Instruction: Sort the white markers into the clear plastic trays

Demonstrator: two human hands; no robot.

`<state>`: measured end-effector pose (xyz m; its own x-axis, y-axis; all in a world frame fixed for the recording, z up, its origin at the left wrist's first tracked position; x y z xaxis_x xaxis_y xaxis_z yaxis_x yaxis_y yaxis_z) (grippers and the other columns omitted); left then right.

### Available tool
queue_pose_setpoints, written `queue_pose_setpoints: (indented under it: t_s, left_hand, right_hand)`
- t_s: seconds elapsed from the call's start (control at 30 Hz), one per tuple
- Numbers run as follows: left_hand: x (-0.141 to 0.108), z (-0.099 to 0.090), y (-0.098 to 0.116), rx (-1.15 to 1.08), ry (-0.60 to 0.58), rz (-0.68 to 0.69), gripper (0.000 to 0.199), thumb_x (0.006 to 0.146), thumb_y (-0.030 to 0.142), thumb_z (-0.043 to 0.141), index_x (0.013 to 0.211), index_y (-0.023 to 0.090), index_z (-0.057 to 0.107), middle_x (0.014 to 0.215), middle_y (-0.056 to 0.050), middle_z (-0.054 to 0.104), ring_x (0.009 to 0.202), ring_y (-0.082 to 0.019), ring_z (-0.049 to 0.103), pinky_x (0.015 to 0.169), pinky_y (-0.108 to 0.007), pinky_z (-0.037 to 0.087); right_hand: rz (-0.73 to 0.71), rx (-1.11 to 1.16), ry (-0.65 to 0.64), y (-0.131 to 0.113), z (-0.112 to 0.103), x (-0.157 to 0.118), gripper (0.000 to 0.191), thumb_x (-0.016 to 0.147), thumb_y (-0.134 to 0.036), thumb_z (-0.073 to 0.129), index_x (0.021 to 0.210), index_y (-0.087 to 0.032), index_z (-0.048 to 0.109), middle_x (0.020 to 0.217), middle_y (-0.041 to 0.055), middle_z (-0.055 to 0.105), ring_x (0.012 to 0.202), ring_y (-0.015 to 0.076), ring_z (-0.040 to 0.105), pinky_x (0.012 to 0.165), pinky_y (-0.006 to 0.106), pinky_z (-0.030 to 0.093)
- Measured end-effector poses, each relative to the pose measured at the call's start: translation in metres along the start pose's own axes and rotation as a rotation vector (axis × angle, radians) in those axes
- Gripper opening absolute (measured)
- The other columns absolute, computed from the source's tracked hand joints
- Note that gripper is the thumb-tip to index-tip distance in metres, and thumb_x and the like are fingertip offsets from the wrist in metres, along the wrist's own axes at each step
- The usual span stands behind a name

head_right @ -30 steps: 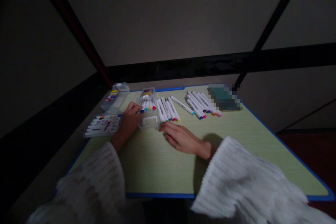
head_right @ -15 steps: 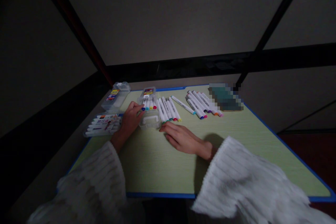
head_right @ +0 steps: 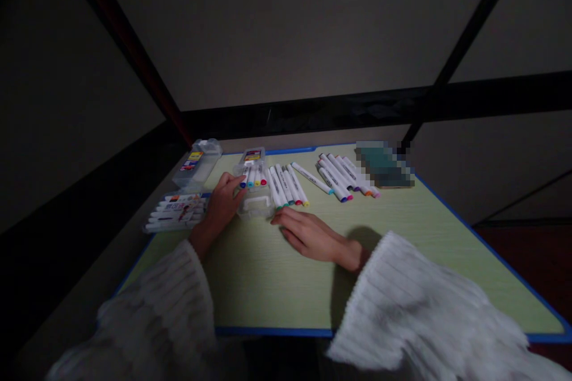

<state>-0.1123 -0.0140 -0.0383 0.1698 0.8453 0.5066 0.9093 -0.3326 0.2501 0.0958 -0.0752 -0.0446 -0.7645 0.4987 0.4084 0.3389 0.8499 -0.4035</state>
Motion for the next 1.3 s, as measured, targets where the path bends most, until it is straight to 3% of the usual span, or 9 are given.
queue_pose_setpoints:
  t_s: [1.07,1.3]
  left_hand:
    - [0.0013,-0.003,-0.0011,0.002,0.02,0.002,0.016,0.079,0.02,0.053,0.092,0.017,0.062,0.082,-0.002,0.052,0.077,-0.014,0.051,0.07,-0.025,0.043]
    - [0.0002,-0.0021,0.0,-0.007,0.047,0.008,0.023,0.079,0.021,0.052,0.1,0.018,0.059,0.084,-0.002,0.051,0.077,-0.014,0.05,0.069,-0.025,0.042]
  right_hand:
    - [-0.033,-0.041,-0.057,-0.0031,0.0001,0.0013,0.027,0.083,-0.009,0.036,0.108,-0.016,0.045,0.101,0.0096,0.053,0.093,0.0184,0.051,0.081,0.036,0.048]
    - [-0.041,-0.044,-0.059,-0.0025,0.0007,0.0008,0.028,0.083,-0.009,0.036,0.109,-0.016,0.045,0.102,0.0097,0.053,0.094,0.0184,0.052,0.08,0.036,0.048]
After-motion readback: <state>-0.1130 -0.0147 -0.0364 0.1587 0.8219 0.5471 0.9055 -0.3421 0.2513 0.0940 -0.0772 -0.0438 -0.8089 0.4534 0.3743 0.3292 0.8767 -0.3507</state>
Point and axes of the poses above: each hand's wrist, its own x-axis towards the middle knuckle, its own z-axis out of the palm, y = z × x, the point moved 3 cm from there along x, towards the middle knuckle
